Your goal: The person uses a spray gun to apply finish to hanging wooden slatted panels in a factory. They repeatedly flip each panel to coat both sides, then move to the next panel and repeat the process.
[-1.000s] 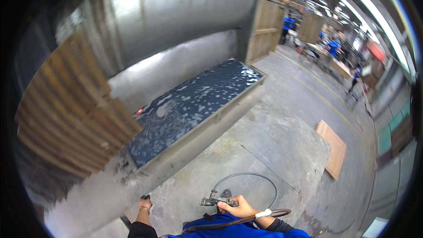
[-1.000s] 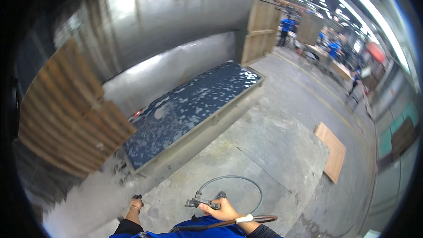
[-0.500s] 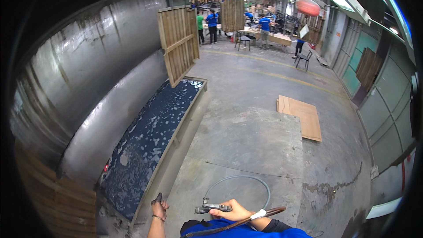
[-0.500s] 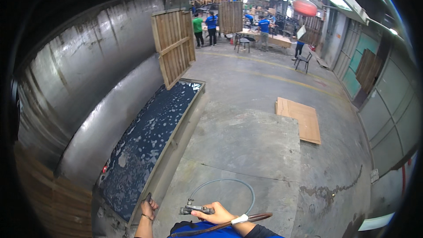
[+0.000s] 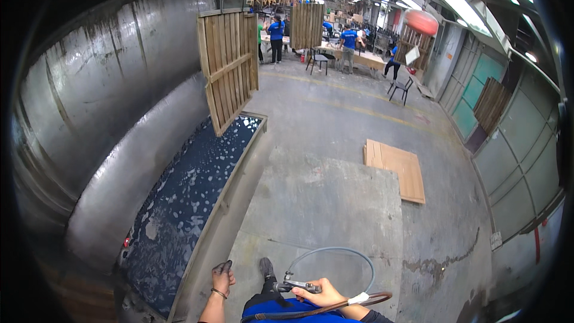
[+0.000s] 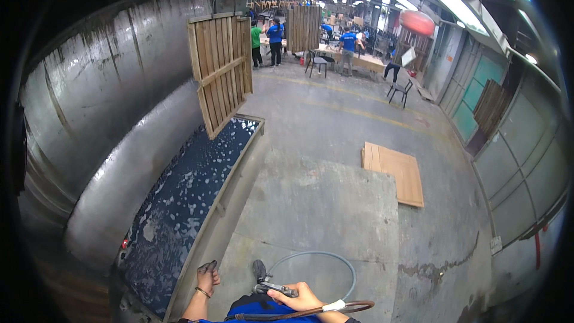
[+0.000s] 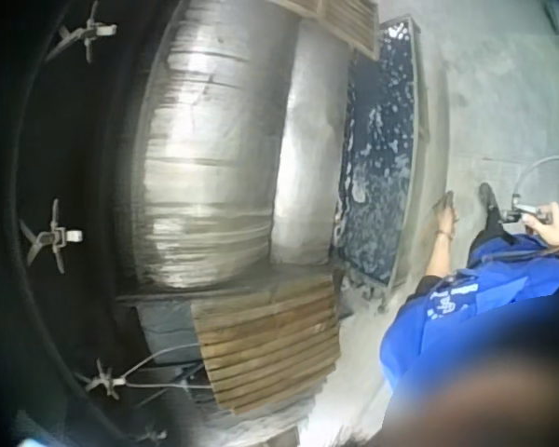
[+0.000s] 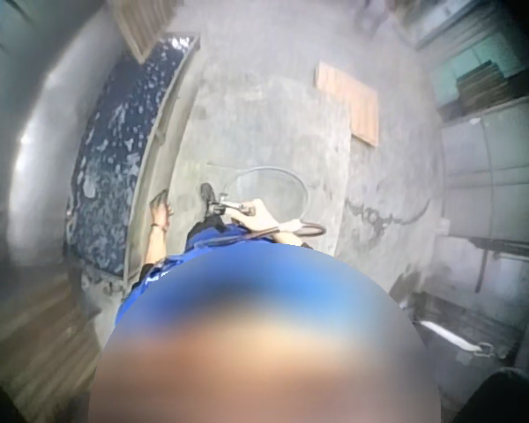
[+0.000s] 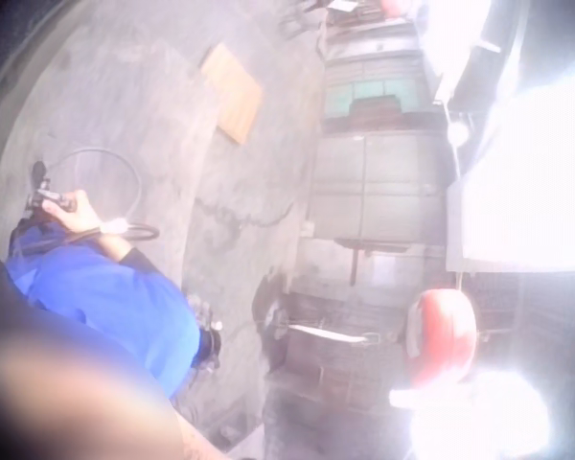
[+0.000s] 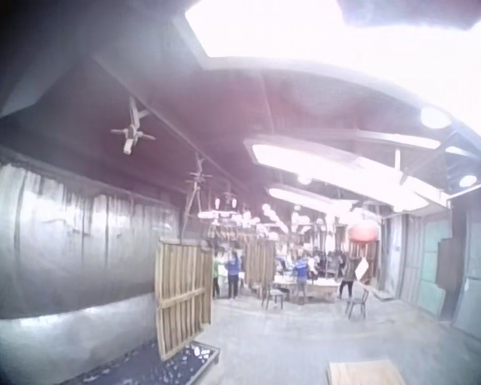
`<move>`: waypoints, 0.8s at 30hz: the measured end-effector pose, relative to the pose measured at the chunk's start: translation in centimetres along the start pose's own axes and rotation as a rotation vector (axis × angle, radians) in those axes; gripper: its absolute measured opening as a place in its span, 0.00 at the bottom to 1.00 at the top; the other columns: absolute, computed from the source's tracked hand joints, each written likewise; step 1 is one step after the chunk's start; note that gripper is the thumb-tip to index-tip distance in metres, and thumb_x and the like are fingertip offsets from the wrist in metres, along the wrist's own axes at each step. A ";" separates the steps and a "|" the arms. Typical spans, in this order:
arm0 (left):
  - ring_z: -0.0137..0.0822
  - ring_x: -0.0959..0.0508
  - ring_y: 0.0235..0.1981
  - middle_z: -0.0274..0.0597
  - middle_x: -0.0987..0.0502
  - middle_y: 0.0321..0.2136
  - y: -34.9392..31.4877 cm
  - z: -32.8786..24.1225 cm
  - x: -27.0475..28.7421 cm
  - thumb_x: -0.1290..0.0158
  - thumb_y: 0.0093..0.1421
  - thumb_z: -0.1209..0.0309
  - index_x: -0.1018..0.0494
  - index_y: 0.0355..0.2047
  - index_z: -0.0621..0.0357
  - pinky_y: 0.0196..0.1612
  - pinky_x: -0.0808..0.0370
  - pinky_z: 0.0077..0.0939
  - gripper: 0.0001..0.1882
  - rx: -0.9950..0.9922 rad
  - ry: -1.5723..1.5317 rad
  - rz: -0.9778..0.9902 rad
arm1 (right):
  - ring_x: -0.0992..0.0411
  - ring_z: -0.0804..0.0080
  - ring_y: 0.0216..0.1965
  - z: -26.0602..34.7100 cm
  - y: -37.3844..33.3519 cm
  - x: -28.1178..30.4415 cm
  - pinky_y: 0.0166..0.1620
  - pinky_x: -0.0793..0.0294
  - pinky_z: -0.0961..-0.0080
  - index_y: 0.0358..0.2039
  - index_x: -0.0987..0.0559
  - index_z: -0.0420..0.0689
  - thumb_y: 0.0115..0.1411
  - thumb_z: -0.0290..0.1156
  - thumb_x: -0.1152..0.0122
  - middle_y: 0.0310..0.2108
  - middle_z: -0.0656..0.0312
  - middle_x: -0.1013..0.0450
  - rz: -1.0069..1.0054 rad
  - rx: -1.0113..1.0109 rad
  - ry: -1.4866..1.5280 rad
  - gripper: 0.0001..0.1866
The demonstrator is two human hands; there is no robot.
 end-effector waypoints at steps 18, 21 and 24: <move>0.31 0.21 0.23 0.41 0.24 0.28 25.7 -10.2 -6.1 0.59 0.57 0.90 0.29 0.35 0.64 0.26 0.22 0.26 0.12 -0.202 0.298 0.156 | 0.26 0.81 0.26 10.5 23.6 8.6 0.33 0.27 0.78 0.22 0.16 0.41 0.62 0.56 0.32 0.21 0.66 0.22 -0.031 -0.092 -0.018 0.27; 0.33 0.22 0.21 0.39 0.28 0.23 28.8 -11.9 -8.2 0.61 0.51 0.92 0.30 0.31 0.62 0.23 0.22 0.28 0.15 -0.284 0.321 0.108 | 0.25 0.83 0.30 10.7 24.7 11.0 0.38 0.27 0.81 0.25 0.15 0.41 0.67 0.49 0.36 0.23 0.68 0.21 -0.056 -0.211 -0.064 0.23; 0.33 0.23 0.18 0.38 0.29 0.20 32.2 -12.3 -10.8 0.61 0.50 0.91 0.31 0.26 0.62 0.20 0.24 0.30 0.13 -0.142 0.449 0.102 | 0.28 0.82 0.20 14.0 26.4 13.5 0.23 0.33 0.78 0.36 0.14 0.44 0.67 0.43 0.36 0.17 0.67 0.24 -0.101 0.078 0.077 0.15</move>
Point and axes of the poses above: each hand's wrist, its own y-axis towards the middle knuckle, its own x-axis out of the back of the hand, z = x × y, the point moved 10 cm from there along y, towards the middle knuckle
